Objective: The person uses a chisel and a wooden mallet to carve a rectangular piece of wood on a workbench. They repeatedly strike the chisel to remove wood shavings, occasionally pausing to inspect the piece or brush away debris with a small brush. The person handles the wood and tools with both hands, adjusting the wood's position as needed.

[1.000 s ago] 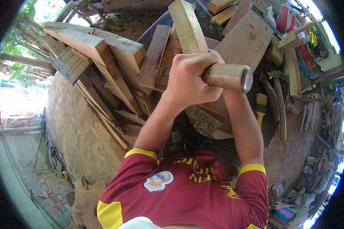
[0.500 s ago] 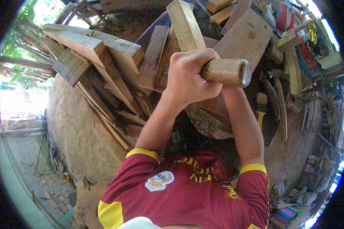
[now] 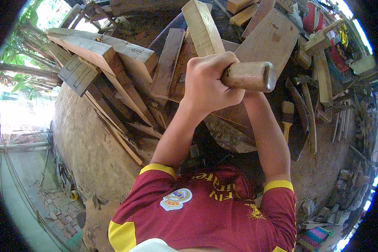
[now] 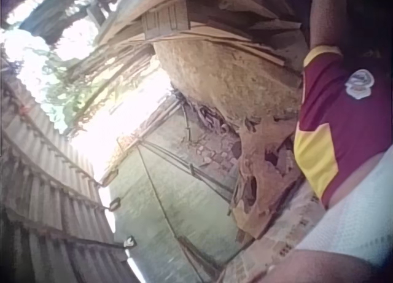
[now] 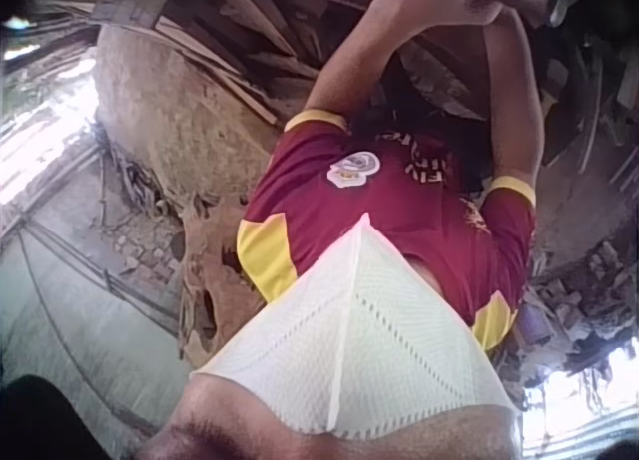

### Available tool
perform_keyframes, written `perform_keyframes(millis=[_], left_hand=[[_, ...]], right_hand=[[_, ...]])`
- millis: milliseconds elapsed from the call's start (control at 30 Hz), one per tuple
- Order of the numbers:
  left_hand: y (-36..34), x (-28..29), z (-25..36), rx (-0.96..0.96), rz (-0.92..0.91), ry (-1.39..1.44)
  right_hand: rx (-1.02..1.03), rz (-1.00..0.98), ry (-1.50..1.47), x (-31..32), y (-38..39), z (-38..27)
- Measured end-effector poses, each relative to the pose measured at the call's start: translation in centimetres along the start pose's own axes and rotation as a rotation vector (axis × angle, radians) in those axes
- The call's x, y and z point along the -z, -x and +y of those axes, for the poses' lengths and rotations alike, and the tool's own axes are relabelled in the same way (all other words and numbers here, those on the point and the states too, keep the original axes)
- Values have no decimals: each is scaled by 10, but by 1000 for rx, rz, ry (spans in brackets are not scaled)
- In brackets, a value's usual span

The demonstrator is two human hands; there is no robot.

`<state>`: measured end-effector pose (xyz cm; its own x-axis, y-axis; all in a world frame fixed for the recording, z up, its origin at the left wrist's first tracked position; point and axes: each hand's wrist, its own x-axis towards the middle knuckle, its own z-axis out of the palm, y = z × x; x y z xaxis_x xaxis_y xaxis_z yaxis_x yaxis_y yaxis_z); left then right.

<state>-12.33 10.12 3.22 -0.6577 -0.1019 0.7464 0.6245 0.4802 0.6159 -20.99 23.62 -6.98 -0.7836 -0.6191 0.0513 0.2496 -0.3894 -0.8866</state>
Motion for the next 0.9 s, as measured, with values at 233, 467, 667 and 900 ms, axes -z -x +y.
perform_keyframes(millis=[233,467,667,900], left_hand=[[-2,-2,-1,-15,-11,-28],[-3,2,0,-14,-3,-21],[-3,3,2,-28,-1,-33],[-3,3,-2,-22,8,-12]], right_hand=[[-1,-13,-26,3,0,3],[-1,-23,-47,7,-1,4],[-13,-38,-66,9,-2,9],[-15,-51,-88,12,-2,10]])
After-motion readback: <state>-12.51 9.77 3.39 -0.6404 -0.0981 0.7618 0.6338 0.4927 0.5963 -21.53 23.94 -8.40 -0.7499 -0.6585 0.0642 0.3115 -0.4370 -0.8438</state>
